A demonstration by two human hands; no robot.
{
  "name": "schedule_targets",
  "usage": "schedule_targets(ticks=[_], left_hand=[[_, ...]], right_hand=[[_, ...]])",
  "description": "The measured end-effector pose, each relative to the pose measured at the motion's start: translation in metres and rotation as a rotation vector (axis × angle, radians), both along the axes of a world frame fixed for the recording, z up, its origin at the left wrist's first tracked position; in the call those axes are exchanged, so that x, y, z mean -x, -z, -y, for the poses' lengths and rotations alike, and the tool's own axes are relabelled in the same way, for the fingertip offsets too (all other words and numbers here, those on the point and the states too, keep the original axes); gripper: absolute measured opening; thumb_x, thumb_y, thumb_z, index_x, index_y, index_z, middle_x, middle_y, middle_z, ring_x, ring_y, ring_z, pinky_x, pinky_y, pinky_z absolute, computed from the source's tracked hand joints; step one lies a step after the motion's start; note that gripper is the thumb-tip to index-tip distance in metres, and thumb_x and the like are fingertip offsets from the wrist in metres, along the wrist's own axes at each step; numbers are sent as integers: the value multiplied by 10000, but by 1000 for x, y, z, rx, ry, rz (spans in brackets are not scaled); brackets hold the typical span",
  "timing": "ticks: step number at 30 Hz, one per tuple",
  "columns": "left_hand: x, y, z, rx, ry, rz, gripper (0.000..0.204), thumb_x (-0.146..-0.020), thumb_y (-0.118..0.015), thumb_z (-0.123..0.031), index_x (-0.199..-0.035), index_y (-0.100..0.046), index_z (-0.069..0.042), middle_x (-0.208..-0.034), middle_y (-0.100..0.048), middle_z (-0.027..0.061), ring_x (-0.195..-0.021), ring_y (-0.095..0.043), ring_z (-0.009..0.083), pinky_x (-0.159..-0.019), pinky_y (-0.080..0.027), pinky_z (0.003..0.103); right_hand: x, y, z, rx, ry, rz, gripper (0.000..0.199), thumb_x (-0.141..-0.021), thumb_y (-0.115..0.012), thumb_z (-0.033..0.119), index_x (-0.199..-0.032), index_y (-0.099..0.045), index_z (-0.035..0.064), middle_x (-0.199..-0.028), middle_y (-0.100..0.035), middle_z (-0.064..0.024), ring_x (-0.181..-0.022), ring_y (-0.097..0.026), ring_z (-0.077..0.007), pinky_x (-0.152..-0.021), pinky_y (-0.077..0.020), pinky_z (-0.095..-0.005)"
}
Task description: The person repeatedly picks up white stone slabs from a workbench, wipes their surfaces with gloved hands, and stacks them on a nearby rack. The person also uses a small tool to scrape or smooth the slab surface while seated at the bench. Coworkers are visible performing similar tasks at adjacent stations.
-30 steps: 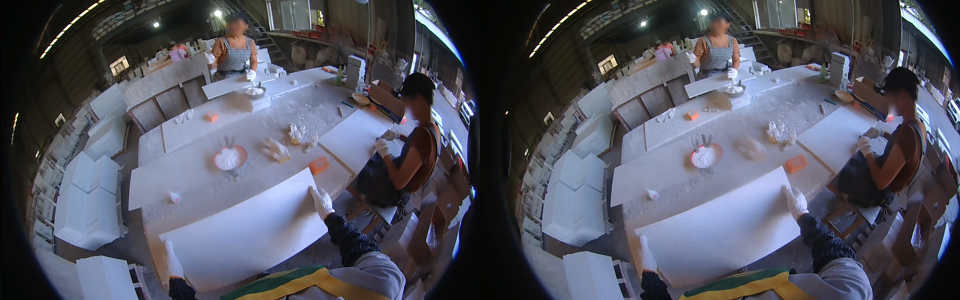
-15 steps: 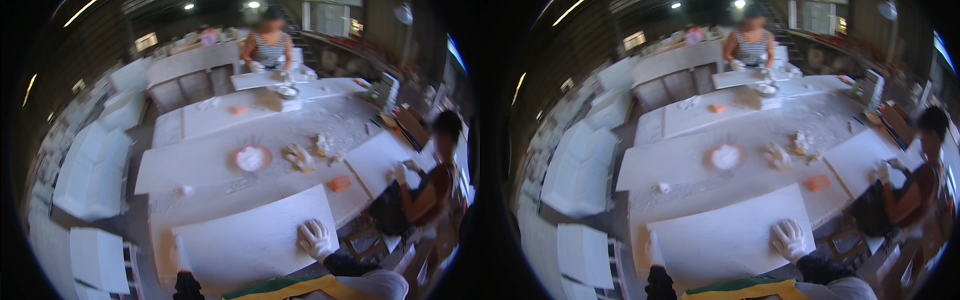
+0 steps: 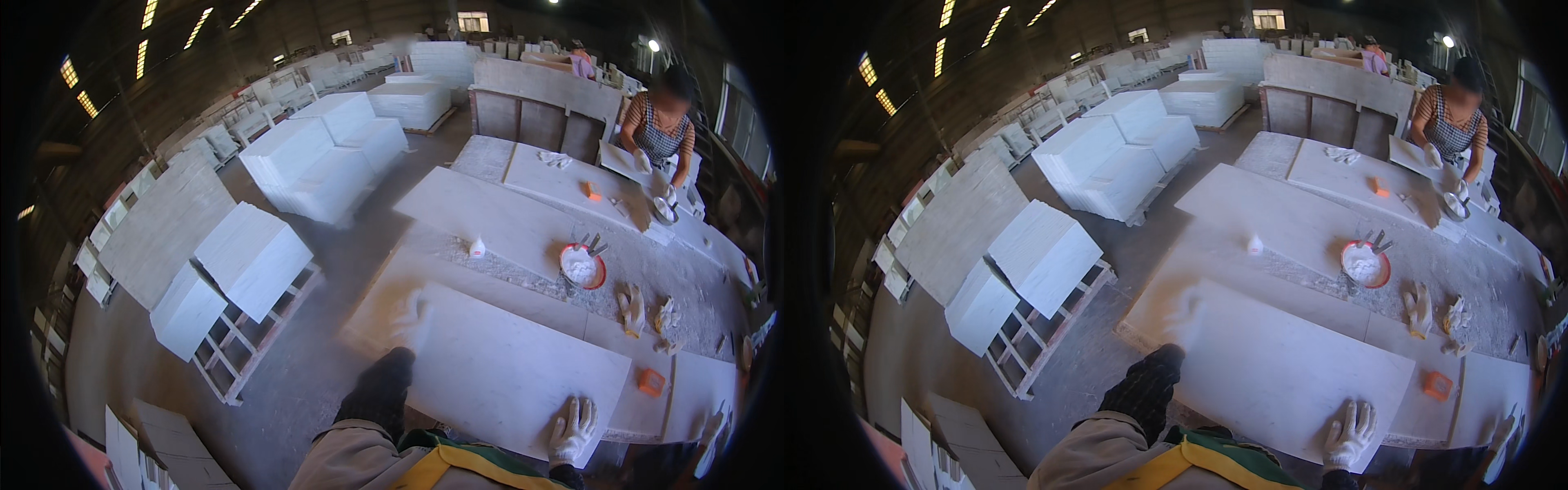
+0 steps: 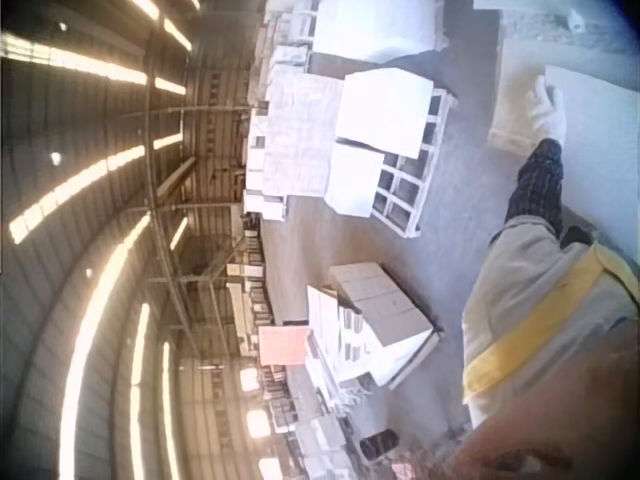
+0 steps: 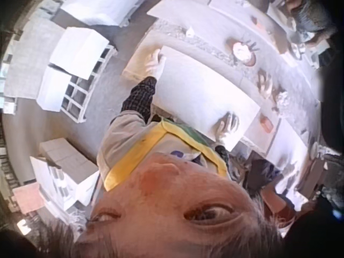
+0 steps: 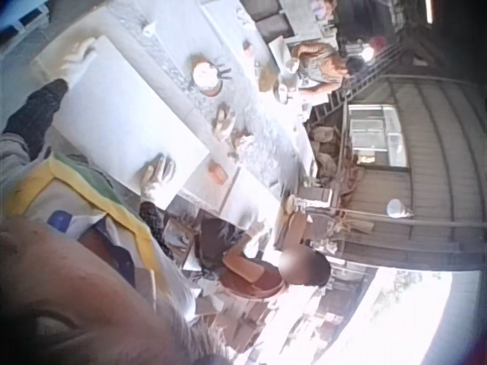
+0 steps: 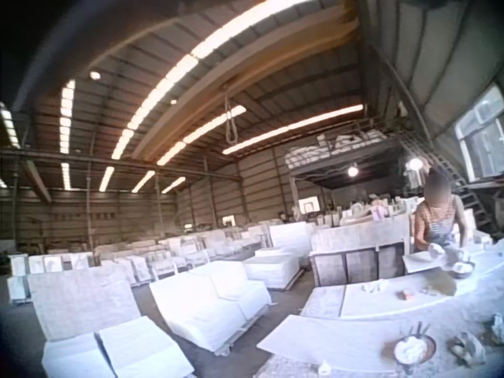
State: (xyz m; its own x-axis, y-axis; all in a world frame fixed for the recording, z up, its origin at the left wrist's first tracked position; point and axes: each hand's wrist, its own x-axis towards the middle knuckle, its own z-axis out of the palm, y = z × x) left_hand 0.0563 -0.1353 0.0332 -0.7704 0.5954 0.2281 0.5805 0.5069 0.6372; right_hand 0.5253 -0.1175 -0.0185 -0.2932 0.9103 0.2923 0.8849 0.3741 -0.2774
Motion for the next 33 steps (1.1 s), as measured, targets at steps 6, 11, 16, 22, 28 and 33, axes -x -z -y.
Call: schedule_targets(ticks=[6,11,16,22,28,33], left_hand=[[5,20,-6,-49,64,-54,465,-977,-626,-369,-1378,-601,-134,-1266,-678,143,-1241,-592,329,-1104,-411,470],[16,38,-12,-152,120,-237,383,-933,-670,-343,-1267,-665,-156,-1129,-705,120,-1138,-619,325,-1028,-440,468],[20,48,-16,-123,50,-372,236,-908,-688,-330,-1077,-716,-168,-1009,-706,99,-1035,-636,325,-934,-469,463],[21,43,-15,-196,60,-355,182,-898,-698,-328,-972,-736,-166,-902,-708,102,-940,-660,335,-871,-492,497],[19,44,-34,-204,97,-231,168,-896,-702,-320,-954,-730,-164,-916,-708,109,-965,-659,339,-881,-486,500],[17,46,-56,-189,126,-229,177,-893,-703,-339,-961,-730,-177,-945,-710,100,-972,-652,345,-900,-475,499]], right_hand=[[3,-17,-2,80,0,-17,582,-906,-622,277,-1462,-581,111,-1545,-465,-216,-1462,-362,-465,-1203,-292,-585],[4,-25,-4,121,6,4,569,-901,-628,279,-1445,-594,113,-1538,-474,-209,-1442,-381,-465,-1193,-304,-580],[4,-25,-7,101,-13,33,564,-894,-632,275,-1431,-600,107,-1528,-482,-203,-1427,-393,-467,-1187,-314,-582],[2,-24,-8,73,-66,35,536,-918,-601,247,-1421,-594,63,-1514,-481,-233,-1408,-412,-479,-1181,-321,-585],[3,-28,-14,78,-54,7,543,-911,-605,246,-1421,-590,60,-1501,-485,-241,-1398,-415,-489,-1172,-334,-585],[4,-29,-24,87,-3,5,528,-909,-603,239,-1406,-600,60,-1498,-488,-238,-1397,-414,-487,-1174,-335,-577]])
